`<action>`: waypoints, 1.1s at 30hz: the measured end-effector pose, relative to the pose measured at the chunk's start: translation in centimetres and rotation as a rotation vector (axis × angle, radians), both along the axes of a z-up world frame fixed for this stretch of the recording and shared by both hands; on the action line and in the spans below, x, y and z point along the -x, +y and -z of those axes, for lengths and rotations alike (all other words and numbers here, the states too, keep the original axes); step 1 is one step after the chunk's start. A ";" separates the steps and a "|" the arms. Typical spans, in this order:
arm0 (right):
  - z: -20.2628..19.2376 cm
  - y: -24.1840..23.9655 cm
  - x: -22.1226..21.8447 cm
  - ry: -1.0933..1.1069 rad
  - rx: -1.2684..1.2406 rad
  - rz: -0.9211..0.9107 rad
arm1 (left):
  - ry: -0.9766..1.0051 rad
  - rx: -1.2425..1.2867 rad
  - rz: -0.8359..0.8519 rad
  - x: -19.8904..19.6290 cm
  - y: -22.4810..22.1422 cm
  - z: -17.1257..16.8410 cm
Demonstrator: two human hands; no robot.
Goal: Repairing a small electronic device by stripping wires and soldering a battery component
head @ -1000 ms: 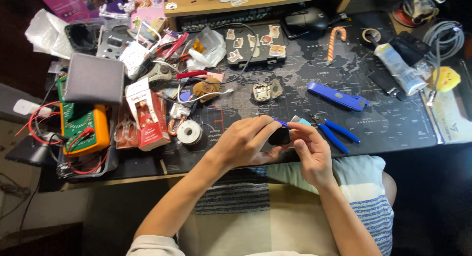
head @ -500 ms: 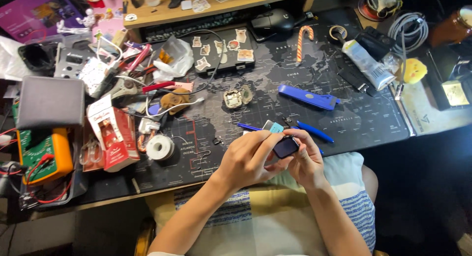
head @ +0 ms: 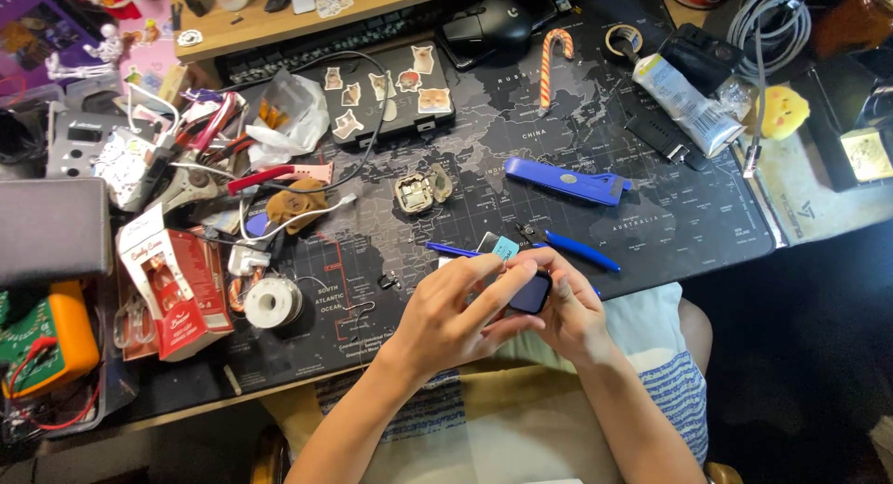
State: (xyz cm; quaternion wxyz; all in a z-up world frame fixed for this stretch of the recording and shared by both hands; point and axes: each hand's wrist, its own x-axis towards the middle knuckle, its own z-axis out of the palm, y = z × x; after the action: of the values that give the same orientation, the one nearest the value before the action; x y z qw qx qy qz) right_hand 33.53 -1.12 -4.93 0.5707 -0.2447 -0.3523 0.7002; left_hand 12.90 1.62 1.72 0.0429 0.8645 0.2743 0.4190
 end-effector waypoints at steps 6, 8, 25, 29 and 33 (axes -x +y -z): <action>-0.6 0.3 0.0 -0.003 0.007 -0.039 | -0.015 0.147 0.083 0.7 0.4 0.2; -0.9 0.3 -0.2 -0.035 0.006 -0.046 | -0.022 0.176 0.094 0.8 0.6 0.1; -1.7 -0.1 -0.2 -0.071 0.153 -0.044 | -0.105 0.309 0.178 1.0 1.7 -0.1; -2.0 -0.1 0.1 -0.165 0.114 -0.012 | -0.066 0.273 0.106 1.2 1.8 -0.4; -2.2 0.1 0.0 -0.014 0.074 -0.107 | -0.077 0.269 0.052 1.1 1.9 -0.7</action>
State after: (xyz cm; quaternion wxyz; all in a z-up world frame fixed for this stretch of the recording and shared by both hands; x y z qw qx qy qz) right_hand 33.57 -1.06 -2.69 0.5203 -0.2514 -0.3429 0.7406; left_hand 11.83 3.52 2.41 0.1796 0.8410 0.3035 0.4103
